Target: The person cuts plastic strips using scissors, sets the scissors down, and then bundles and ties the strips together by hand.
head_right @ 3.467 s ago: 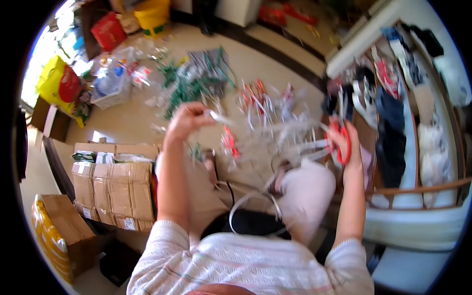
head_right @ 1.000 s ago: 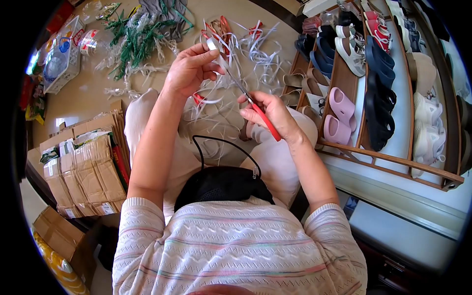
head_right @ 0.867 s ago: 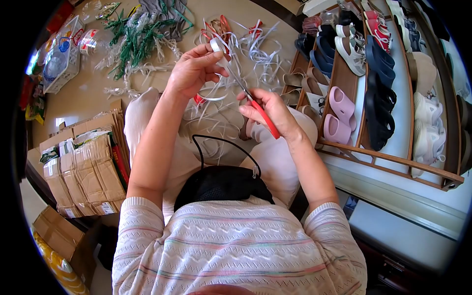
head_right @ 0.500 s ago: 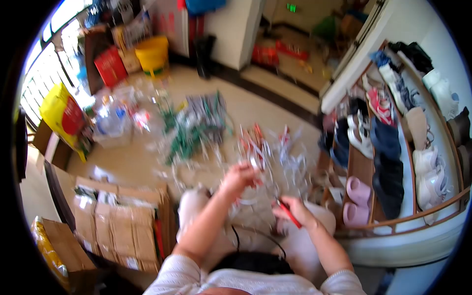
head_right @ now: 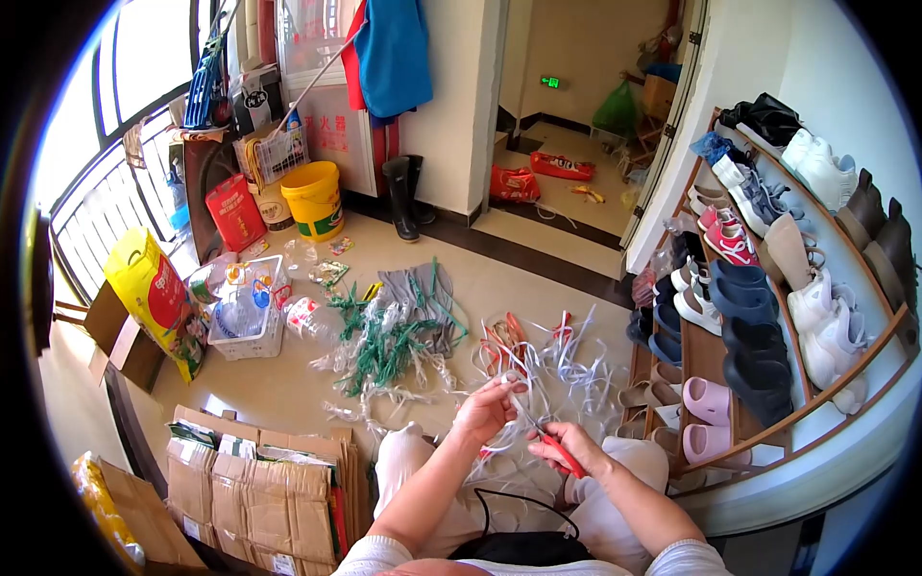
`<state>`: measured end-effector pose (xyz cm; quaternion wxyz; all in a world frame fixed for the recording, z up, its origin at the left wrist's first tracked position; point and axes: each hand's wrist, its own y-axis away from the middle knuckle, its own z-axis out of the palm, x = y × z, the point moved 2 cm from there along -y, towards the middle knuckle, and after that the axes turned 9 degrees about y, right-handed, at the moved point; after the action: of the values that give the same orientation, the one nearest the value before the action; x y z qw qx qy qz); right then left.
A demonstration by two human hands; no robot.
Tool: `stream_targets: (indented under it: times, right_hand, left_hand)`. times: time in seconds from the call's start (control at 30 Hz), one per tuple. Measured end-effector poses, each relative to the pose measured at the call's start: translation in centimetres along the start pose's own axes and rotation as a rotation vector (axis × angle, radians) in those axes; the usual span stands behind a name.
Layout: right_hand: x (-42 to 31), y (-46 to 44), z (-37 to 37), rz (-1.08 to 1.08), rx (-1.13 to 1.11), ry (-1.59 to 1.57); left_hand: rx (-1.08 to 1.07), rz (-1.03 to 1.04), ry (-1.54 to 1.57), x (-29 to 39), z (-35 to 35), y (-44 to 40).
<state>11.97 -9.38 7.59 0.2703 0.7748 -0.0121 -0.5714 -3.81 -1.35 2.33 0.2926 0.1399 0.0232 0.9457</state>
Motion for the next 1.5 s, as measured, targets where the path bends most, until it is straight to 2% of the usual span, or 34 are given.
stream_targets:
  times: [0.1,0.3,0.33,0.37,0.4,0.53,1.0,1.1,1.17,1.23,1.3,1.33,1.37,1.4,1.5]
  right_hand:
    - [0.5,-0.4,-0.1,0.0,0.005,0.007]
    - [-0.5,0.1,-0.2,0.002,0.012,0.123]
    - [-0.7,0.1,-0.1,0.062,-0.004,0.012]
    - [-0.2,0.0,0.0,-0.013,0.034,0.154]
    - [-0.4,0.0,0.1,-0.006,0.032,0.153]
    - [-1.2,0.0,0.7,0.001,-0.003,-0.003]
    - [0.2,-0.7,0.6,-0.014,0.044,-0.019]
    - [0.5,-0.1,0.6,0.079,0.067,-0.103]
    - [0.6,-0.3,0.6,0.129,0.09,-0.199]
    - [1.5,-0.4,0.6,0.135,0.069,-0.319]
    - [2.2,-0.6,0.5,0.119,0.023,-0.387]
    - [1.5,0.1,0.6,-0.053,0.07,0.109]
    - [1.9,0.0,0.1,0.062,-0.012,-0.108]
    - [0.6,0.8,0.7,-0.043,0.026,0.062]
    - [0.9,1.9,0.9,-0.103,-0.017,-0.03]
  left_hand:
    - [0.028,0.065,0.041,0.4,-0.1,-0.2]
    - [0.113,0.255,-0.251,0.6,-0.4,-0.3]
    - [0.092,0.257,-0.292,0.5,-1.0,-0.7]
    - [0.133,0.236,-0.289,0.4,-0.9,-0.5]
    - [0.106,0.231,-0.185,0.3,-0.6,-0.4]
    - [0.09,0.163,-0.117,0.7,0.1,-0.2]
    - [0.05,0.111,-0.088,0.5,-0.1,-0.5]
    - [0.08,0.12,-0.077,0.4,0.0,-0.5]
    - [0.093,0.187,-0.176,0.3,-0.8,-0.9]
    - [0.133,0.195,-0.256,0.2,-1.0,-0.9]
    - [0.128,0.183,-0.2,0.0,-0.7,-0.6]
    - [0.078,0.218,-0.171,-0.3,-1.2,-0.9]
    - [0.117,0.194,-0.187,-0.2,-0.3,-0.2]
    - [0.075,0.189,-0.174,-0.3,-0.1,0.2]
    - [0.009,0.19,-0.189,-0.4,2.2,2.1]
